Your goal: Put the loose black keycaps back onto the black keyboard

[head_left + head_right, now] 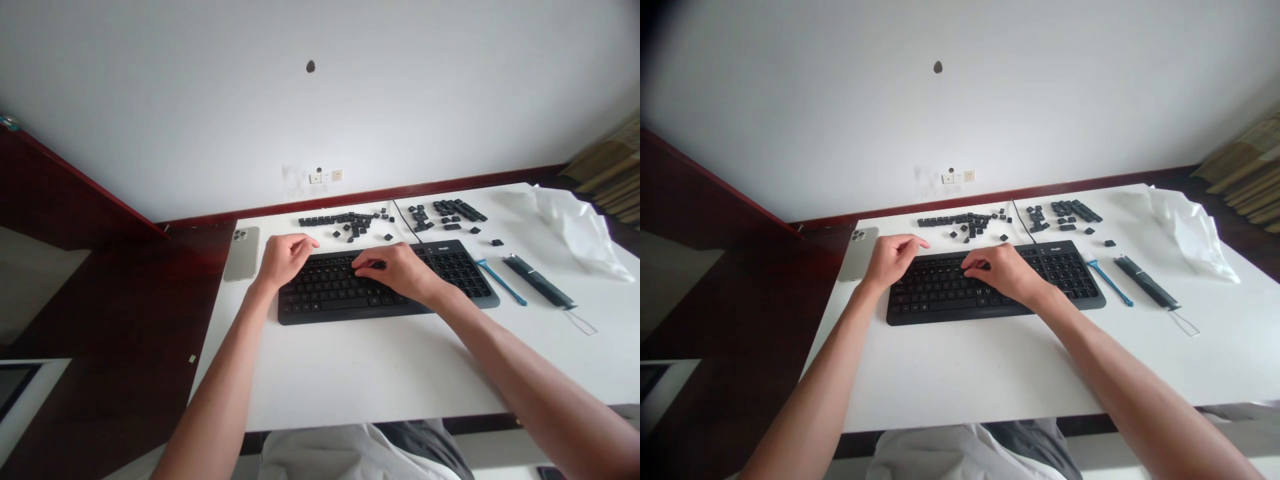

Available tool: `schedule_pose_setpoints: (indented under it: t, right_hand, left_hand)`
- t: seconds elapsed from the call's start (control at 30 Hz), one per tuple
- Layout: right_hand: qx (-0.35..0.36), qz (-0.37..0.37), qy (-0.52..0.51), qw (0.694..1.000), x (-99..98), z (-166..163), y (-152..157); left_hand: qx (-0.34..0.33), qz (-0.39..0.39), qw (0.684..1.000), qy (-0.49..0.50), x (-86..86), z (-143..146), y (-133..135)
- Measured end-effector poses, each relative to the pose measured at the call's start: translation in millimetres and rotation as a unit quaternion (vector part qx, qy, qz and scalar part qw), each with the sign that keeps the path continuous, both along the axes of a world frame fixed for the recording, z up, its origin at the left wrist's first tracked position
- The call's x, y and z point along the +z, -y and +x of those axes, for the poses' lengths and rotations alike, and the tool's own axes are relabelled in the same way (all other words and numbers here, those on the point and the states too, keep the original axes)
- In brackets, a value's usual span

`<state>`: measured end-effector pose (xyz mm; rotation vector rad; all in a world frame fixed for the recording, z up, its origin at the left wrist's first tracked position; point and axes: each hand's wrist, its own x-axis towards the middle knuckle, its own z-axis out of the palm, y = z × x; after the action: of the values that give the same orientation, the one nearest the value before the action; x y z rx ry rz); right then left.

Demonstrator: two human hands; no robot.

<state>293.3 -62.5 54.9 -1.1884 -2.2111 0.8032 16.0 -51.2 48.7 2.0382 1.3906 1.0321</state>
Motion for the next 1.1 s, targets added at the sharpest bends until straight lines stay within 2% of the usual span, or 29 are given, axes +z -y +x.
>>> schedule_pose_setpoints:
  t: [0.1, 0.2, 0.33, 0.8, 0.93, 1.1]
  right_hand:
    - [0.031, -0.014, 0.004, 0.999, -6.8, -8, 3]
    - [0.021, -0.013, 0.004, 1.0, -12.4, -11, 3]
    - [0.029, 0.02, 0.036, 0.999, -13.5, -10, 1]
    - [0.076, 0.103, 0.125, 0.984, -7.8, -12, 9]
    - [0.099, 0.132, 0.171, 0.971, -5.3, -15, 14]
    - [0.095, 0.188, 0.264, 0.941, -3.3, -25, 33]
  left_hand:
    - [0.073, 0.009, 0.994, 0.082, -15.0, -13, -13]
    - [0.123, -0.013, 0.982, 0.141, -30.7, -17, -22]
    - [0.138, -0.028, 0.981, 0.137, -41.9, -16, -28]
    - [0.128, -0.026, 0.983, 0.126, -48.5, -13, -32]
    - [0.129, -0.028, 0.984, 0.121, -47.9, -13, -32]
    - [0.128, -0.035, 0.985, 0.112, -44.8, -13, -31]
